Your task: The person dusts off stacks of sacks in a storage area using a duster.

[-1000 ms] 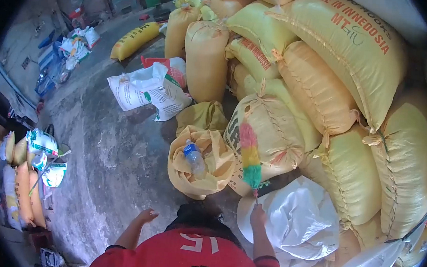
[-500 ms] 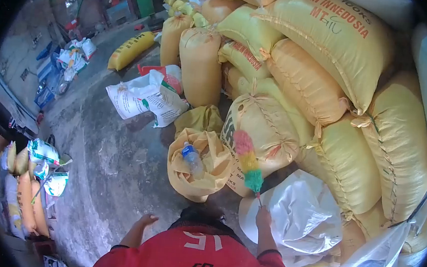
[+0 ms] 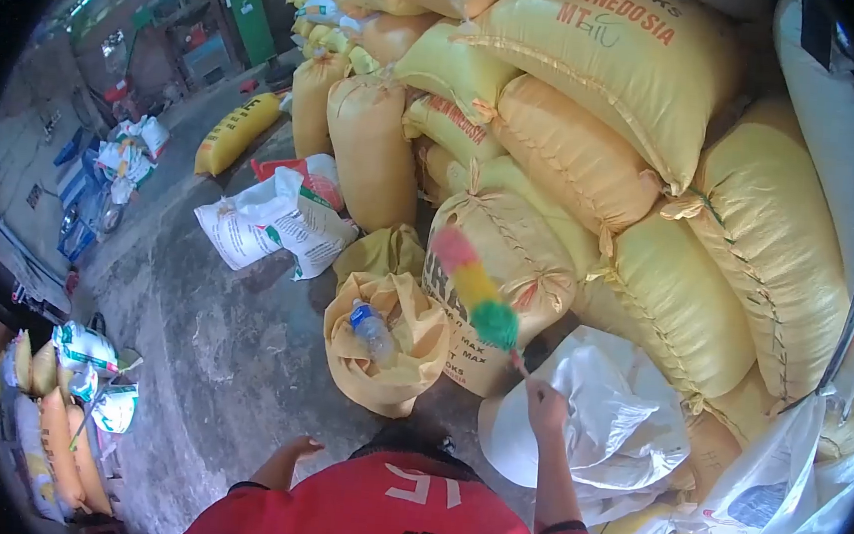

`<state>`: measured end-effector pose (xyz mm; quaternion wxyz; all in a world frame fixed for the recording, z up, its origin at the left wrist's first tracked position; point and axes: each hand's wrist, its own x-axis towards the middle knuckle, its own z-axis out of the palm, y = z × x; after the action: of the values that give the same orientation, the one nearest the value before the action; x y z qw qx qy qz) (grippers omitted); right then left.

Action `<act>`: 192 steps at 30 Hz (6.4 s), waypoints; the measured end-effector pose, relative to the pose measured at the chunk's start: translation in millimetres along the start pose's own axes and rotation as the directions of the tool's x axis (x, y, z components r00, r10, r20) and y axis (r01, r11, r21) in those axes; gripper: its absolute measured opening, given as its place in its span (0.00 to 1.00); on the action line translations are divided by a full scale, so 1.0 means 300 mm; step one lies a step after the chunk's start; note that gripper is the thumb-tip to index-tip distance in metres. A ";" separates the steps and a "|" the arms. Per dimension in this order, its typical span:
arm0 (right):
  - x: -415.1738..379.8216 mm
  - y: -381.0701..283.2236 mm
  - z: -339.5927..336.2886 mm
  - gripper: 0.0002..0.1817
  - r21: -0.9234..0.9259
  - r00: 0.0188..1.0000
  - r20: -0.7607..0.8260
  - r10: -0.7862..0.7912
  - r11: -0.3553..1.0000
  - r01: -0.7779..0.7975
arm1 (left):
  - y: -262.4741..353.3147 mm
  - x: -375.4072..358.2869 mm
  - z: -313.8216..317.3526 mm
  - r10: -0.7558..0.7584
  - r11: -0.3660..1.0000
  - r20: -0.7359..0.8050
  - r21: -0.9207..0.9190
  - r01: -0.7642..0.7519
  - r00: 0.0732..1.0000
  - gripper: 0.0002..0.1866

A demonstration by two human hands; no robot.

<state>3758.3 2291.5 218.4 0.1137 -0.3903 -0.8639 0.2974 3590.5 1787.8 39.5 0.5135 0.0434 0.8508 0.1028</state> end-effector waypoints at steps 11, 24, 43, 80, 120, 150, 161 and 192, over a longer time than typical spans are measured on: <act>0.070 0.169 0.429 0.26 0.120 0.957 0.273 -0.093 0.991 0.062 | 0.135 0.028 -0.014 0.110 0.986 -0.217 -0.100 -0.134 0.970 0.31; 0.128 -0.036 0.108 0.19 -0.010 0.923 0.352 -0.153 0.986 0.167 | -0.045 -0.068 0.071 -0.067 0.997 -0.067 -0.029 0.065 0.995 0.31; 0.064 -0.059 -0.148 0.18 0.043 0.974 -0.174 -0.144 0.987 0.153 | 0.044 0.292 0.085 0.213 0.963 -0.071 -0.153 -0.221 0.975 0.30; 0.556 -0.160 -0.067 0.19 0.811 0.975 0.042 0.218 0.563 -0.161 | 0.048 0.123 0.022 0.082 0.991 -0.141 -0.090 -0.095 0.987 0.30; 0.070 0.168 0.090 0.19 0.095 0.988 0.061 0.140 0.985 -0.145 | 0.093 0.193 0.070 0.112 0.985 -0.074 -0.123 -0.121 0.991 0.32; -0.586 0.707 -0.079 0.25 0.718 0.147 -0.470 0.870 0.474 -0.510 | 0.585 0.554 -0.510 0.738 -0.173 0.617 0.564 -0.807 0.273 0.25; -0.767 0.333 0.104 0.20 0.464 0.239 -0.564 0.791 0.543 -0.700 | 0.715 0.644 -0.552 0.555 0.322 0.522 0.584 -0.745 0.648 0.23; -2.465 0.381 0.222 0.19 0.604 -0.017 -0.361 0.932 0.220 -0.766 | 0.920 -0.409 1.104 0.171 -0.164 0.816 0.576 -0.801 0.552 0.30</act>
<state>4294.4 1773.8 122.8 0.2542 -0.8952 -0.2826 0.2328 3931.7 2078.2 56.5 0.4450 0.7279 0.4332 -0.2906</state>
